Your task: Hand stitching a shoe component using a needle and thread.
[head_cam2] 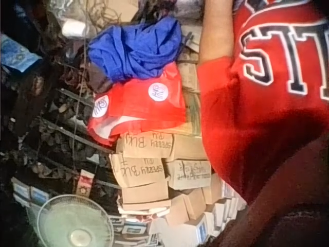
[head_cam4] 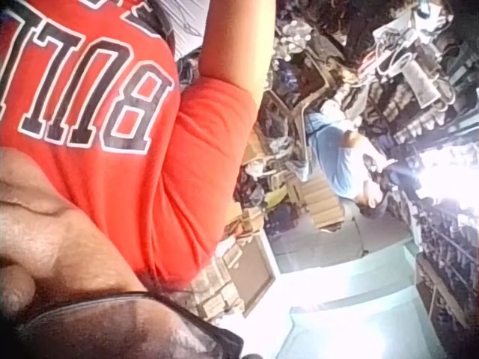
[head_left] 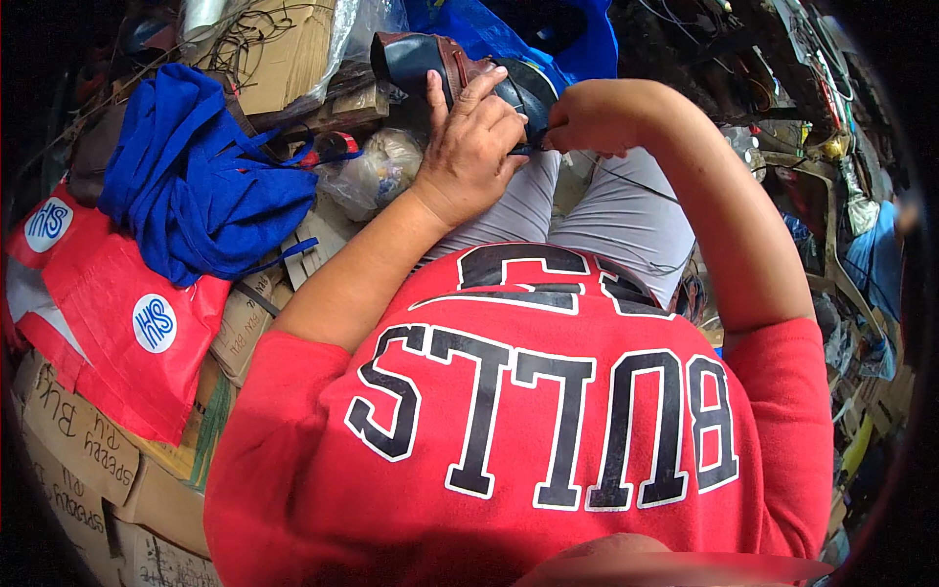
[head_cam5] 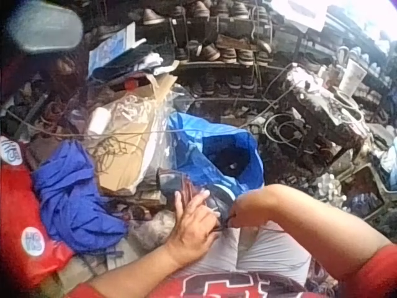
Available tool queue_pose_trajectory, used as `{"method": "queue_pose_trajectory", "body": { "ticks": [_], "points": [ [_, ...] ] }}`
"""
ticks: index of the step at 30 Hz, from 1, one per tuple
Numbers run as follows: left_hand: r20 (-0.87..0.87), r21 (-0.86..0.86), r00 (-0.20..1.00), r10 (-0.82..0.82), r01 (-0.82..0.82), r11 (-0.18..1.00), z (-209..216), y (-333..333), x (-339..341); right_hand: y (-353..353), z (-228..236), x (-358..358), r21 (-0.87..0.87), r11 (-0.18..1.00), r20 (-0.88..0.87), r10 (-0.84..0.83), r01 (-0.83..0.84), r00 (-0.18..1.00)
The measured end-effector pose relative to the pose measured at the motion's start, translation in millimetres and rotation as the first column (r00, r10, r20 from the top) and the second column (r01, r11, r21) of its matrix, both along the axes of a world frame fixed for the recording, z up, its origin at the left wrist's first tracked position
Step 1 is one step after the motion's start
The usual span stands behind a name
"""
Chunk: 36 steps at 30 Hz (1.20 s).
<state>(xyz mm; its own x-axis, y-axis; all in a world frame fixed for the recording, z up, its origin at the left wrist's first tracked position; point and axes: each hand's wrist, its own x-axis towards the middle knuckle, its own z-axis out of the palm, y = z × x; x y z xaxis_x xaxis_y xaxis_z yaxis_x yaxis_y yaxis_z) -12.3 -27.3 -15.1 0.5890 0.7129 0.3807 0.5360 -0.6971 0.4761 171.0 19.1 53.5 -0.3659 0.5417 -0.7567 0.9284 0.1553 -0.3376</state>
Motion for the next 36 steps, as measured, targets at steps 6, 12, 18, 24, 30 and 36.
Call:
{"method": "queue_pose_trajectory", "body": {
  "ticks": [6, 12, 18, 24, 30, 36],
  "points": [
    [-0.057, 0.031, 0.998, -0.030, 0.032, 0.999, 2, 2, 0, 1, -13, 12, -0.377, 0.900, -0.057, -0.257, 0.218, 0.965],
    [-0.075, 0.037, 0.997, -0.035, 0.037, 0.999, 14, 4, -6, -56, -47, 27, 0.044, 0.932, -0.411, -0.311, 0.360, 0.857],
    [-0.060, 0.109, 0.993, 0.103, -0.096, 0.989, 17, 4, -11, -71, -8, 21, 0.590, 0.792, -0.138, -0.095, 0.159, 0.986],
    [-0.058, 0.114, 0.986, 0.158, -0.150, 0.982, 13, -3, -1, -79, -12, 37, 0.145, 0.815, -0.456, -0.447, 0.560, 0.769],
    [-0.030, 0.163, 0.988, 0.152, -0.146, 0.976, 6, -6, 4, -75, -19, 27, 0.291, 0.812, -0.409, -0.373, 0.506, 0.833],
    [-0.021, 0.170, 0.989, 0.145, -0.139, 0.975, 3, -6, 4, -73, -26, 21, 0.277, 0.818, -0.388, -0.385, 0.504, 0.837]
  ]
}}
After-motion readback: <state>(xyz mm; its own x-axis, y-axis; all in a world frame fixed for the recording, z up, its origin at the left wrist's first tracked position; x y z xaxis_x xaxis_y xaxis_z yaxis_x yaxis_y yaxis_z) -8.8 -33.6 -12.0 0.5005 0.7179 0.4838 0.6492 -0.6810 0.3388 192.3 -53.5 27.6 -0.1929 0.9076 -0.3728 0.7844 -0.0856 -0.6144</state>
